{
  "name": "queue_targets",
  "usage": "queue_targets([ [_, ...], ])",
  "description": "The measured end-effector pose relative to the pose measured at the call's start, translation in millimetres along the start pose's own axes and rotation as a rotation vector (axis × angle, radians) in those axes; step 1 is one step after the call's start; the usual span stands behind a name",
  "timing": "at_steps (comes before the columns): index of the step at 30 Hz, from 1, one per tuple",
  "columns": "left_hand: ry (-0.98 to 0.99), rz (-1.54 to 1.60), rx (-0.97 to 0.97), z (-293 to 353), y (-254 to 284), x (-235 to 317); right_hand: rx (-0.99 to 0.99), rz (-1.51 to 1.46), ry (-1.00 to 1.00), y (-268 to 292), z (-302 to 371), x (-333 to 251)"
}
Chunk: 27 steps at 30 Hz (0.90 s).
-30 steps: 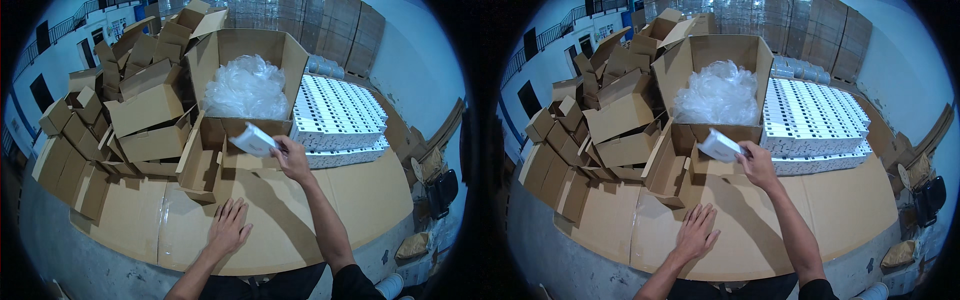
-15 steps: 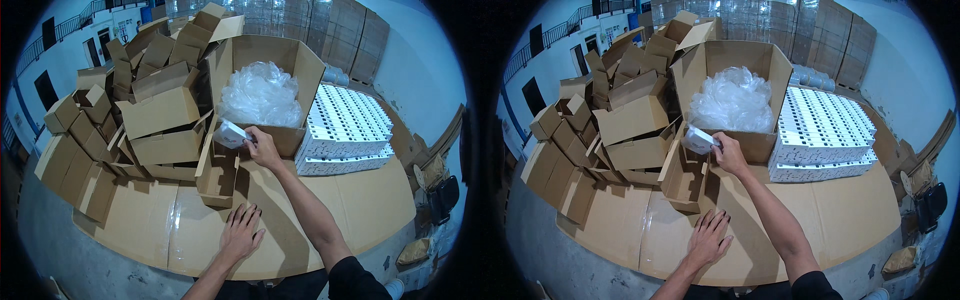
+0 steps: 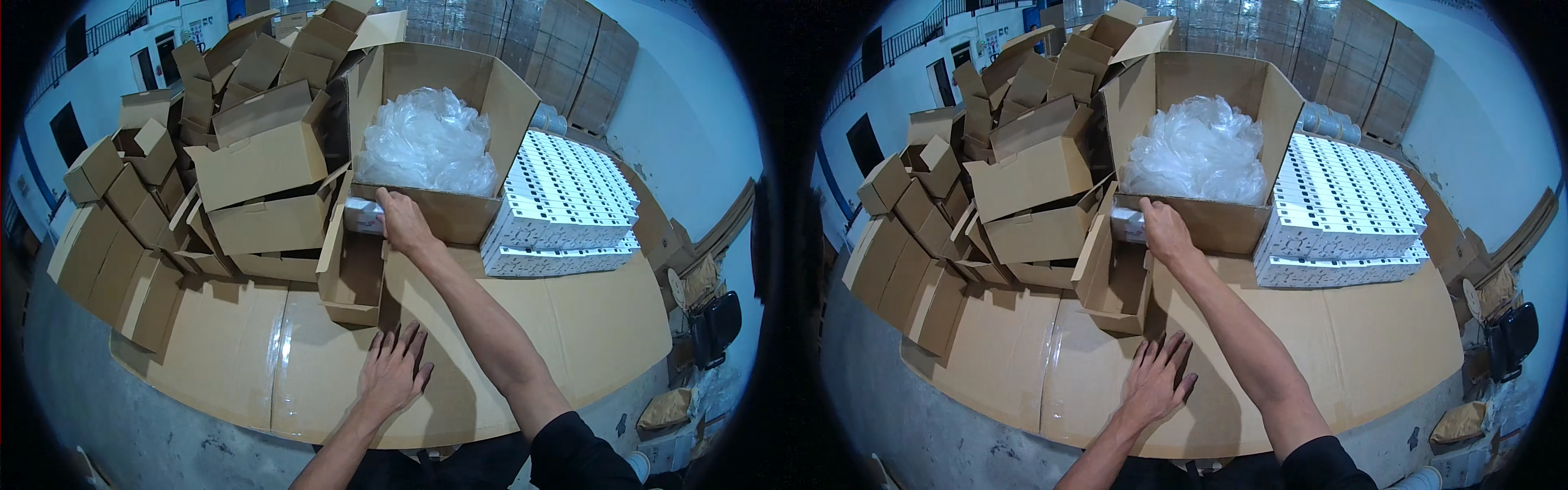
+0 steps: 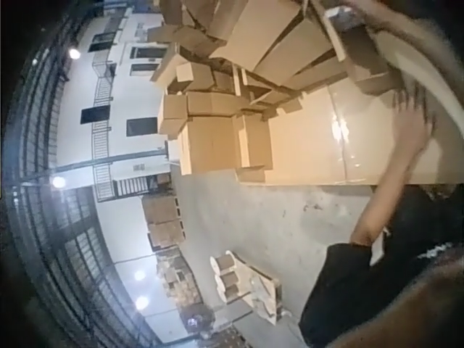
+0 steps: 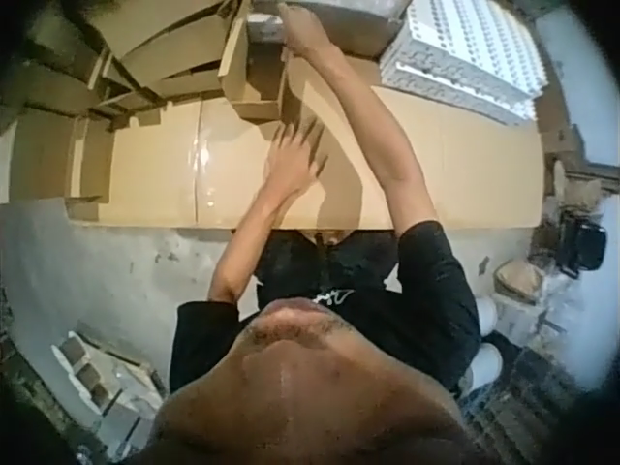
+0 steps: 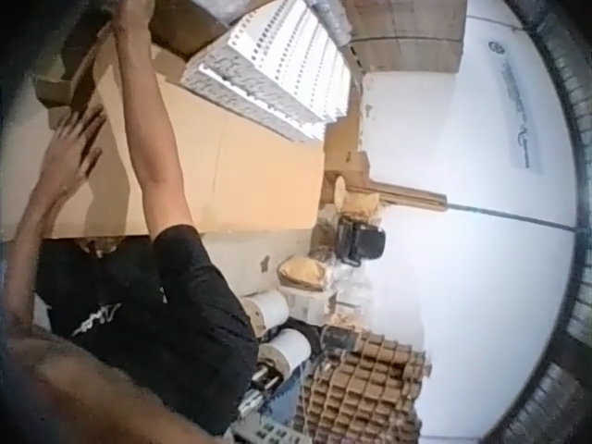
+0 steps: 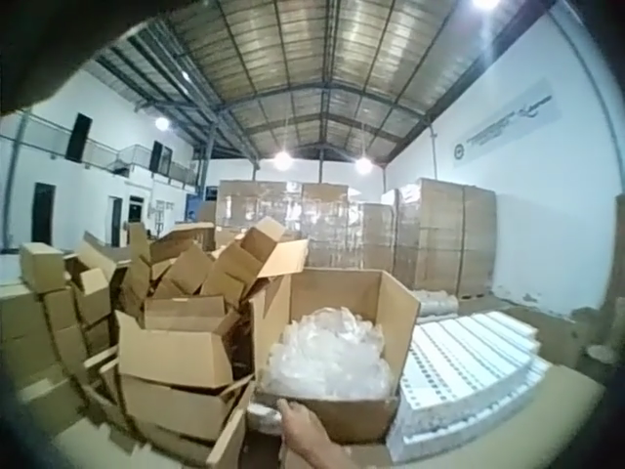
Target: Packaging small white product boxes into plastic bags and then into cardboard boxes.
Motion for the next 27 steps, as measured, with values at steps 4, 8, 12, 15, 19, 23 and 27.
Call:
queue_targets([
  [4, -0.004, 0.003, 0.001, -2.9, -2.0, 1.8, 0.015, 0.053, -0.012, -9.1, 2.4, -1.9],
  [8, -0.012, 0.007, -0.007, -3.8, -1.1, 2.8, 0.016, 0.153, -0.050, -19.4, 0.5, -1.4],
  [12, 0.001, 0.034, -0.009, -1.0, 1.7, 2.1, 0.088, 0.219, -0.065, -18.5, 3.2, -15.8],
  [15, -0.022, 0.039, -0.013, -5.5, -0.2, 4.2, -0.028, 0.237, -0.179, -6.7, 1.3, -8.8],
  [19, 0.062, 0.037, -0.107, -9.1, 1.0, 5.9, -0.367, 0.137, -0.249, 11.4, 7.0, -16.2],
  [23, -0.003, -0.013, -0.130, -17.2, -0.7, 12.5, -0.257, -0.299, -0.012, 35.2, 44.6, 8.9],
  [27, -0.031, -0.057, -0.056, -21.4, -3.9, 13.8, -0.180, -0.208, 0.059, 124.8, 109.9, 49.4],
])
Point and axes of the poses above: each hand's wrist, its own z-axis away from the middle knuckle, its own y-axis out of the back of the hand, x = y × z, the point moved 2 cm from there along -z, towards the middle knuckle
